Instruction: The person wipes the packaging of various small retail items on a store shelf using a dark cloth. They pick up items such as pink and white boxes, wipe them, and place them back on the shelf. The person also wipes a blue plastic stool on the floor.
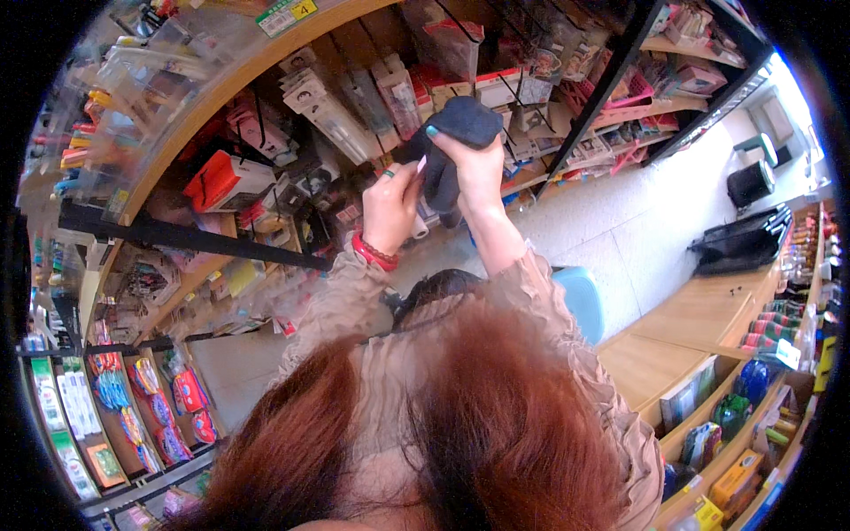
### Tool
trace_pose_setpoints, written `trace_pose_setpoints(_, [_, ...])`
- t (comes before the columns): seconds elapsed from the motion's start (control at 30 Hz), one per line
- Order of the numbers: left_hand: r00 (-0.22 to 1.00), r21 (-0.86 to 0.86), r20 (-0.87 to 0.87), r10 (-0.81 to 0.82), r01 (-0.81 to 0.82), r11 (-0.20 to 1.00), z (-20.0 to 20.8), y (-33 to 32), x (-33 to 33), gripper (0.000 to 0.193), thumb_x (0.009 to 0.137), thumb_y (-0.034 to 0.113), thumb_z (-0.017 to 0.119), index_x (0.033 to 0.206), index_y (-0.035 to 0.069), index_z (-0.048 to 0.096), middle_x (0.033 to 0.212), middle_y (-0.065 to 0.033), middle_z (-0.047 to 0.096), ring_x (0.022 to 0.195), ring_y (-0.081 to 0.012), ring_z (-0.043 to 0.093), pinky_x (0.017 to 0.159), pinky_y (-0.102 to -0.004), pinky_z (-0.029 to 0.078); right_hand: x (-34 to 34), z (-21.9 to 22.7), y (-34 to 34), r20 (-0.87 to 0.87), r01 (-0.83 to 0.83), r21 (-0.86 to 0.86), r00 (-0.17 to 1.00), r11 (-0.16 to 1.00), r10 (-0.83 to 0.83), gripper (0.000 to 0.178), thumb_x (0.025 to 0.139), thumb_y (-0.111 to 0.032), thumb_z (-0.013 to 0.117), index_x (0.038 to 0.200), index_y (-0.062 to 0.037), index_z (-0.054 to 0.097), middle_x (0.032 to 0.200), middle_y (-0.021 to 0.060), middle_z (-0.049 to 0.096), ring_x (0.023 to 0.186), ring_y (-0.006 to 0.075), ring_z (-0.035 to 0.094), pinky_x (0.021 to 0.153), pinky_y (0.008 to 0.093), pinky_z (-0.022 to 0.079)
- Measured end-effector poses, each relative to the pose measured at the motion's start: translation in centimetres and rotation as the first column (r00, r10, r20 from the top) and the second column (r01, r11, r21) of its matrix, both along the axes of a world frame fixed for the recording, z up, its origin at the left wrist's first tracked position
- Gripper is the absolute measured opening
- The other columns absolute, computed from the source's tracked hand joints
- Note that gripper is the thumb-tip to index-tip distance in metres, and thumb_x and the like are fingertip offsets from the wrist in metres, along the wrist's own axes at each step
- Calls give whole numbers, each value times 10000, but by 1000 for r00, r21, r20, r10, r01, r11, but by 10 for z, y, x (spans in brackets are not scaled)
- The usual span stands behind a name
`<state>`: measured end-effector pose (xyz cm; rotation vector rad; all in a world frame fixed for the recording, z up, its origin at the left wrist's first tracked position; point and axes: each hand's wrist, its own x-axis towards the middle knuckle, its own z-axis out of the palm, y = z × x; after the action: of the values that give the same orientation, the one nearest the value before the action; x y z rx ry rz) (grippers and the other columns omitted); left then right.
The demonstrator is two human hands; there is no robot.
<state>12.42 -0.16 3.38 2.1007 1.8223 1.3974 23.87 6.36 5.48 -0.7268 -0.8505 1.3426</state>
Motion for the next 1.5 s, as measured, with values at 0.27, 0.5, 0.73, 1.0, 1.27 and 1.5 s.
trace_pose_setpoints(0.27, [987, -51, 139, -80, 88, 995, 0, 2, -4, 192, 757, 5, 604, 946, 28, 627, 729, -126, 568, 609, -248, 567, 548, -306, 436, 16, -2, 5, -125, -47, -56, 991, 997, 39, 246, 690, 97, 644, 919, 15, 609, 884, 74, 641, 793, 166, 617, 727, 270, 496])
trace_pose_setpoints(0.5, [825, -249, 555, -110, 291, 924, -7, 0, 1, 171, 826, 68, 594, 974, -14, 617, 722, -80, 603, 484, -114, 531, 447, -252, 402, 41, -24, 14, -294, -123, -207, 954, 971, 58, 216, 743, -19, 609, 950, 36, 581, 883, 102, 637, 750, 207, 634, 694, 306, 527])
trace_pose_setpoints(0.73, [965, -122, 257, -53, 87, 989, 0, 15, 8, 145, 797, 58, 580, 928, 7, 615, 745, -142, 594, 627, -285, 598, 538, -352, 461, 29, -9, -13, -258, -160, -171, 959, 972, 112, 288, 721, 32, 591, 1008, 10, 577, 929, 97, 620, 841, 199, 610, 771, 307, 493])
trace_pose_setpoints(1.0, [973, -186, 215, -83, 124, 975, 5, 3, 11, 344, 756, 119, 644, 1079, 20, 574, 919, -180, 623, 772, -320, 612, 684, -380, 473, 11, 2, -5, -49, 78, 55, 996, 995, -75, 532, 646, 148, 644, 1118, -8, 455, 1101, 121, 593, 957, 179, 583, 840, 300, 481])
trace_pose_setpoints(1.27, [836, -444, 548, -2, 293, 847, -18, -36, 3, 131, 862, 76, 569, 925, -32, 605, 649, -56, 615, 489, -64, 546, 425, -220, 418, 14, 8, -2, -66, 239, 76, 970, 968, -235, 413, 687, 102, 670, 1060, 6, 522, 967, 76, 604, 864, 187, 609, 780, 291, 503])
trace_pose_setpoints(1.5, [738, -307, 673, -41, 330, 893, -28, -28, 5, 106, 875, 61, 551, 892, -31, 601, 587, -45, 581, 484, -75, 554, 418, -213, 424, -1, -10, -24, 53, 316, 125, 944, 940, -324, 371, 686, 59, 701, 1022, -5, 558, 950, 56, 607, 846, 154, 588, 764, 271, 472])
